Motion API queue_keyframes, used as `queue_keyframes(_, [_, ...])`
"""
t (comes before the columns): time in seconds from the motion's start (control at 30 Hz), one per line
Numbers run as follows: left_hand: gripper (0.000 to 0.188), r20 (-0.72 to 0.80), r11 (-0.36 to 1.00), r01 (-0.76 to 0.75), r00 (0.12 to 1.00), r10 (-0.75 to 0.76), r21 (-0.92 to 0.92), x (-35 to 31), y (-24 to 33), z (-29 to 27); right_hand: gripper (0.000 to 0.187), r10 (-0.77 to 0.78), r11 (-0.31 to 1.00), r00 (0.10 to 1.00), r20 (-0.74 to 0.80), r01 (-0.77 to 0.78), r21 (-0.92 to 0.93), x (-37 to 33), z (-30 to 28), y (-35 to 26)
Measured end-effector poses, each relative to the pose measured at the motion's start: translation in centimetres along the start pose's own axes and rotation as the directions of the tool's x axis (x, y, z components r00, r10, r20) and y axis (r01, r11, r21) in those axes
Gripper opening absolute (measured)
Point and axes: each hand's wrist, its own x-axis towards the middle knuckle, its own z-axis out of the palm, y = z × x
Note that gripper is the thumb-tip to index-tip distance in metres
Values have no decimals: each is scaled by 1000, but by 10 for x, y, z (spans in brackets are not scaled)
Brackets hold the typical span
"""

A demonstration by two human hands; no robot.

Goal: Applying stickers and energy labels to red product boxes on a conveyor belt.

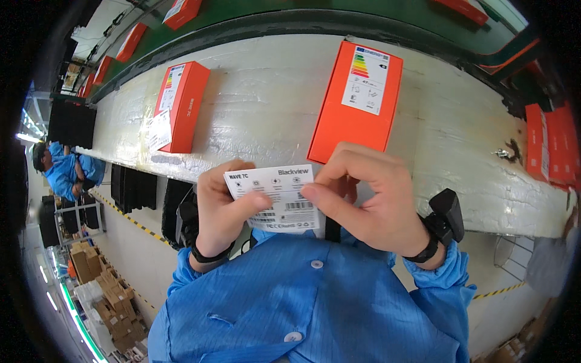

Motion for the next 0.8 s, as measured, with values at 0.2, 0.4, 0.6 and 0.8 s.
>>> queue_keyframes(0.2, [18, -573, 503, 438, 807, 146, 745, -62, -15, -106, 6, 130, 990, 809, -573, -133, 37, -8, -54, 9])
queue_keyframes(0.4, [40, -293, 259, 169, 762, 577, 951, -34, -26, -90, 10, 265, 964, 874, -407, -226, 142, -21, -63, 34])
queue_keyframes(0.6, [20, 102, 837, -302, 952, 287, 456, 70, -11, -5, 16, 343, 933, 893, -292, -290, 212, -11, -43, 33])
queue_keyframes(0.8, [17, 177, 980, -37, 984, 2, 194, 98, -21, 23, 22, 430, 900, 849, -308, -378, 215, -8, -38, 35])
